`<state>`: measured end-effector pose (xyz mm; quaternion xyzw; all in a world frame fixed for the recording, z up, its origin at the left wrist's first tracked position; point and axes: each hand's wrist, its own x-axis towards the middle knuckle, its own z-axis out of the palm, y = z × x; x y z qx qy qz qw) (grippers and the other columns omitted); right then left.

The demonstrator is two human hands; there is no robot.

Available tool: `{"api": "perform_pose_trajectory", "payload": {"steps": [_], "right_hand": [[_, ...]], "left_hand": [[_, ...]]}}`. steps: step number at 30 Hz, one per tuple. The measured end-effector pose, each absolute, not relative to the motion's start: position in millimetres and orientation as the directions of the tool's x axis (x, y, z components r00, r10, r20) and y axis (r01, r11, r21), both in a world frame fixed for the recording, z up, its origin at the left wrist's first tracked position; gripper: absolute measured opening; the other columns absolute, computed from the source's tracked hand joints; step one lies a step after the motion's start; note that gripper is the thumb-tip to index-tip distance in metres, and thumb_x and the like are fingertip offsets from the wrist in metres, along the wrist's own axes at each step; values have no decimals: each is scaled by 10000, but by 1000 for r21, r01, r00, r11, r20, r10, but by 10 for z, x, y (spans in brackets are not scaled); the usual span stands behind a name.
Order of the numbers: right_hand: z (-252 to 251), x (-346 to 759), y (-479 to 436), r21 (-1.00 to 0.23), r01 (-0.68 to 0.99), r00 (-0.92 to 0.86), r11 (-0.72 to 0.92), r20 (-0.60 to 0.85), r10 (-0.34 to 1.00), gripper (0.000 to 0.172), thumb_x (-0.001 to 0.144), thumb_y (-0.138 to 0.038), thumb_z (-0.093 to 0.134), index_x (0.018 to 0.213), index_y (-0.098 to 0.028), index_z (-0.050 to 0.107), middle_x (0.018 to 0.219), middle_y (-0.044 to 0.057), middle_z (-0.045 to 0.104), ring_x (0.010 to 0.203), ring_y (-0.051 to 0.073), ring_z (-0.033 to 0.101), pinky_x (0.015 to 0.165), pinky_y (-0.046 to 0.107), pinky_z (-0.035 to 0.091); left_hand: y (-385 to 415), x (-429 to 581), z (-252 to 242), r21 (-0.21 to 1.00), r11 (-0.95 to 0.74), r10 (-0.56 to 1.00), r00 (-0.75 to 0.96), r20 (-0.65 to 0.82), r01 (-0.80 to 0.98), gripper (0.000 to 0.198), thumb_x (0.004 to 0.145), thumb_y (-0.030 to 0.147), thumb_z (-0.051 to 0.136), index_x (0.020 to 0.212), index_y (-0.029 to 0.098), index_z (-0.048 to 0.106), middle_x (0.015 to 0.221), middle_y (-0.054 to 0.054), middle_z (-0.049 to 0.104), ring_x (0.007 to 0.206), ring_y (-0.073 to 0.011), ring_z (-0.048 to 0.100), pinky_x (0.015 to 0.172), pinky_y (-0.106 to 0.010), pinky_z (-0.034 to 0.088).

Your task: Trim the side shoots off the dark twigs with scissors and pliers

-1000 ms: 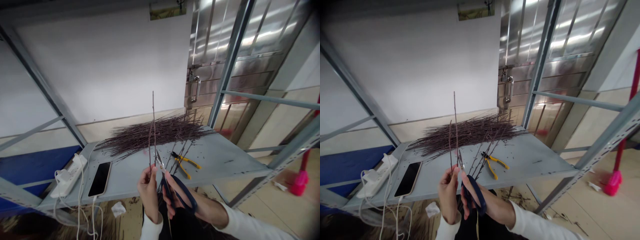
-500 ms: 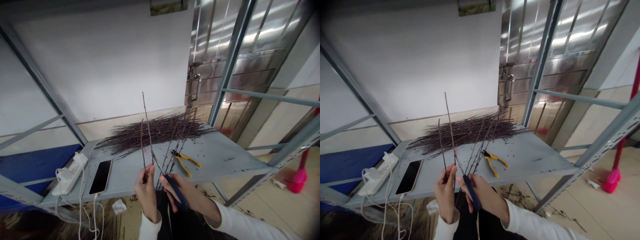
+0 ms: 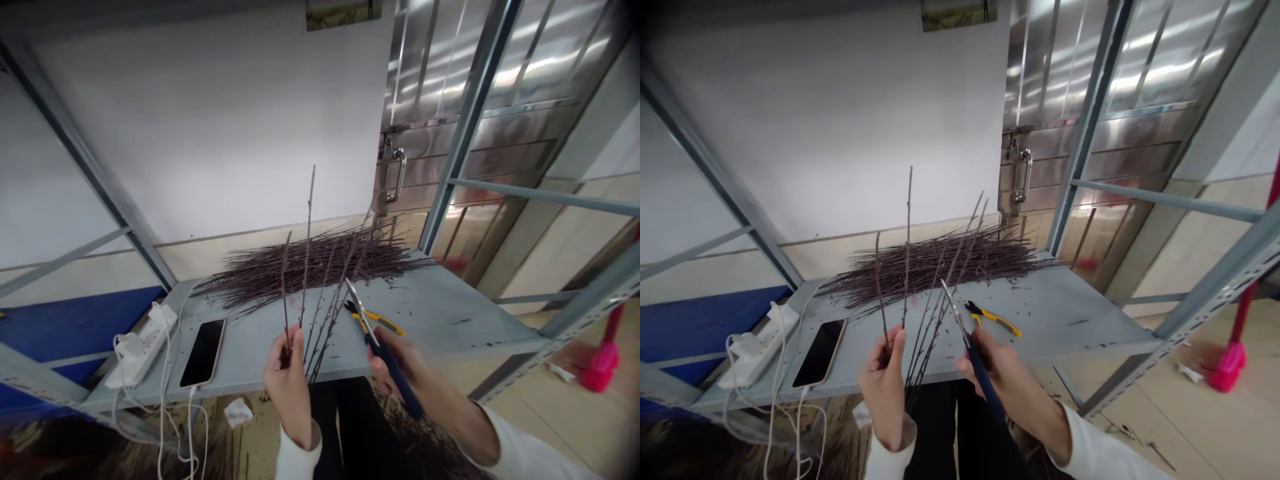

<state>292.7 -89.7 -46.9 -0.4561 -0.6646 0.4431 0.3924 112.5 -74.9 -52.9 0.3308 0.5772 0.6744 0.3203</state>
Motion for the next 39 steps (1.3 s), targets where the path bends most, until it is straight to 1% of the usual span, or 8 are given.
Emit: {"api": "perform_pose_trajectory", "payload": {"steps": [5, 11, 14, 19, 25, 32, 36, 39], "right_hand": [[-243, 3056, -942, -687, 632, -217, 359, 288, 933, 430, 847, -527, 463, 1099, -179, 445, 921, 116, 645, 792, 244, 634, 666, 357, 515], [-87, 3096, -705, -83, 887, -329, 453, 573, 750, 296, 872, -489, 464, 855, -193, 479, 801, 99, 610, 747, 262, 619, 613, 339, 472], [-38, 3069, -638, 97, 887, -407, 451, 626, 665, 267, 900, -437, 444, 856, -180, 506, 774, 86, 594, 730, 241, 604, 622, 319, 448], [33, 3021, -603, 200, 872, -466, 446, 616, 635, 250, 883, -418, 502, 884, -171, 541, 781, 79, 574, 726, 223, 586, 637, 304, 424], [94, 3052, -588, 262, 860, -506, 437, 547, 667, 178, 797, -236, 626, 944, -181, 543, 841, 85, 584, 780, 238, 588, 653, 313, 427], [203, 3067, -562, 337, 816, -578, 471, 496, 648, 90, 846, -195, 555, 930, -205, 524, 863, 84, 617, 765, 241, 610, 675, 333, 423], [230, 3071, -535, 372, 791, -612, 486, 455, 647, 123, 819, -140, 580, 905, -209, 525, 843, 74, 648, 736, 224, 625, 634, 308, 403], [198, 3085, -514, 322, 808, -589, 493, 448, 673, 110, 814, -157, 594, 874, -216, 522, 736, 41, 653, 661, 208, 631, 545, 288, 351]], "left_hand": [[-761, 1204, -526, 992, -125, 818, -569, 82, -36, 430, 629, 534, 712, 794, 137, 710, 818, -106, 739, 788, -242, 659, 739, -340, 511], [-740, 1212, -512, 997, -78, 817, -575, 51, -23, 464, 630, 550, 705, 827, 130, 719, 769, -93, 726, 742, -229, 645, 683, -322, 499], [-732, 1222, -532, 996, -77, 820, -571, 43, -36, 458, 631, 548, 709, 824, 133, 718, 778, -91, 727, 746, -226, 645, 685, -316, 492], [-744, 1229, -598, 997, -82, 828, -557, 63, -9, 454, 666, 552, 684, 858, 142, 717, 846, -99, 729, 790, -229, 635, 728, -323, 474], [-739, 1229, -645, 992, -112, 815, -565, 128, 64, 425, 710, 539, 654, 873, 152, 713, 893, -104, 727, 790, -224, 623, 744, -332, 464], [-748, 1239, -621, 982, -147, 793, -579, 189, 118, 437, 695, 568, 651, 825, 158, 725, 827, -88, 715, 701, -196, 599, 687, -305, 459], [-754, 1230, -630, 985, -129, 804, -569, 174, 118, 449, 691, 579, 652, 838, 162, 731, 817, -87, 712, 699, -199, 599, 680, -306, 454], [-764, 1214, -627, 985, -124, 804, -570, 169, 118, 450, 684, 575, 661, 836, 157, 732, 800, -86, 711, 697, -199, 594, 669, -303, 453]]}}
